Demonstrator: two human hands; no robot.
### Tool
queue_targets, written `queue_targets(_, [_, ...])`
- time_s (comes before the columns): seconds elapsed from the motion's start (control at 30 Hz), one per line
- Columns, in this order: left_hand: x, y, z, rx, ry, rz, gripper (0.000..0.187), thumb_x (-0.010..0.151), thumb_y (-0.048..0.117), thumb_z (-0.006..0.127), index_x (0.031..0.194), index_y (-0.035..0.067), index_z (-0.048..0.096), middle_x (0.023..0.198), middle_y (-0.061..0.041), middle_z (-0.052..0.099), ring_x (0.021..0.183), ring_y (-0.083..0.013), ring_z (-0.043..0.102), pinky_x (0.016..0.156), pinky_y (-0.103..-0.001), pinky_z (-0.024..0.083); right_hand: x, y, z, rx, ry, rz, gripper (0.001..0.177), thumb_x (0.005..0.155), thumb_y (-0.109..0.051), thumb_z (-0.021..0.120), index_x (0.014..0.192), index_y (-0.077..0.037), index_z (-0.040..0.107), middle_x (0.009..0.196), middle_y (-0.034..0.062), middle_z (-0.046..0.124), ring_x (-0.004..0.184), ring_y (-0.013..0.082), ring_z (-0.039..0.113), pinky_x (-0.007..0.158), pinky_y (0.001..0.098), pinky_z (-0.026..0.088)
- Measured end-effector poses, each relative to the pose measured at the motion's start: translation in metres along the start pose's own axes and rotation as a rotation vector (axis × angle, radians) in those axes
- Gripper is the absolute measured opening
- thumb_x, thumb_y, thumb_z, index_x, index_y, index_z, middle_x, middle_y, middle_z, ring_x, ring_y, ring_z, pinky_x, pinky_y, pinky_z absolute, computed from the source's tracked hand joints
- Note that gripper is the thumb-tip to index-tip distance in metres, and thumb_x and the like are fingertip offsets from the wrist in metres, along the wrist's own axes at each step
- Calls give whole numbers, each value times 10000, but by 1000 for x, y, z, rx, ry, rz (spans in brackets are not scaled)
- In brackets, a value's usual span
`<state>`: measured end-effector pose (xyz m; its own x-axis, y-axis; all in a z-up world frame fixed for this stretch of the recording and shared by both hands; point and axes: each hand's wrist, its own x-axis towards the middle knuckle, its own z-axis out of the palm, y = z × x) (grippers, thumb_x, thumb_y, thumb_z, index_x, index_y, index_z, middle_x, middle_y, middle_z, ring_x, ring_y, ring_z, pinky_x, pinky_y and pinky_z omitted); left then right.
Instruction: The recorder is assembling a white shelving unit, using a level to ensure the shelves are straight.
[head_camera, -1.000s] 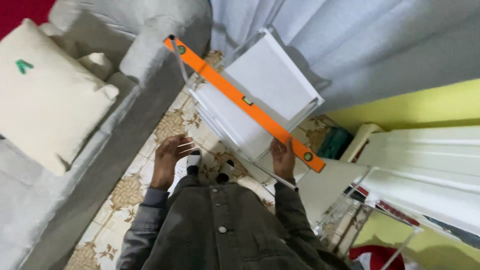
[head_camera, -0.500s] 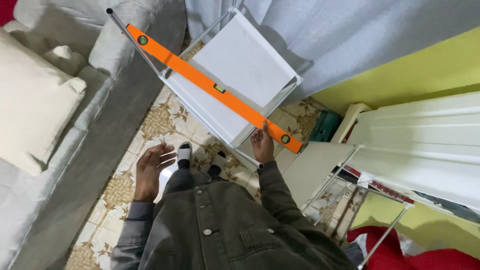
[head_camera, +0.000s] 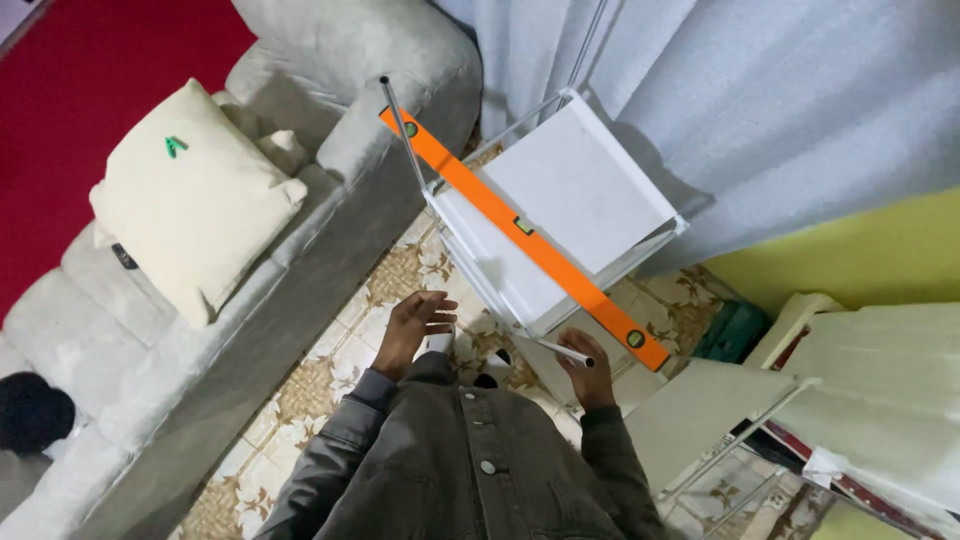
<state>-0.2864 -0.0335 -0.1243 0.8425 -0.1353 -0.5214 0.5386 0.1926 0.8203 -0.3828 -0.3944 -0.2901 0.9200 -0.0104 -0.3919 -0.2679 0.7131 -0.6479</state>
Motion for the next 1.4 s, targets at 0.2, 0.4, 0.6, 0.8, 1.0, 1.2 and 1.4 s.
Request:
queue_targets(0.2, [56,-6,-17,41,-66,-12,378,1024,337,588,1237,27,626,1181,-131,716,1020,-249,726,849,-389,606,-27,-16,38,-402,187,43,350,987,-216,610,1281,-27,610,1247,106,660,1173,227,655,983,405,564])
queue_targets(0.4, [227,-98,-113,-218,-217,-11,400,1020,340,549,1335,97,505,1234,-118,643,1024,-309,700,806,-408,582,-31,-22,67,-483,43,-170,420,988,-296,587,1294,-9,613,1244,133,690,1176,258,669,1024,442,534])
queue_targets(0.6, [335,-85,-156,226,-265,-41,394,1013,266,591,1358,100,497,1290,-151,636,1117,-326,679,889,-473,573,-27,29,76,-314,401,-325,457,1064,-385,527,1327,-25,629,1239,147,680,1193,281,667,1067,474,510])
queue_targets(0.8, [354,-19,-182,556,-685,67,322,1088,244,496,1218,-12,642,1113,-151,703,1057,-268,687,917,-413,543,-18,191,90,-418,1219,-490,255,1011,-112,599,1241,-1,601,1104,117,665,992,212,643,863,405,560])
queue_targets(1.0, [391,-10,-177,877,-846,283,399,1053,206,639,1408,25,664,810,-192,557,768,-276,520,939,-417,549,6,212,216,-66,1081,-510,455,975,-196,711,1317,-36,456,1047,79,665,919,200,688,781,372,597])
queue_targets(1.2, [386,0,-137,1193,-944,441,322,1047,295,630,1241,42,677,1001,-171,709,853,-269,657,793,-433,521,20,168,302,-167,1188,-332,613,964,-343,684,1447,-48,451,1109,123,730,988,200,714,820,337,588])
queue_targets(1.4, [338,17,-132,1243,-1196,489,419,985,276,574,1365,119,658,1089,-151,719,928,-317,672,817,-450,537,46,195,323,-230,1158,-317,636,989,-429,659,1441,-12,495,1117,132,730,1014,193,726,831,327,592])
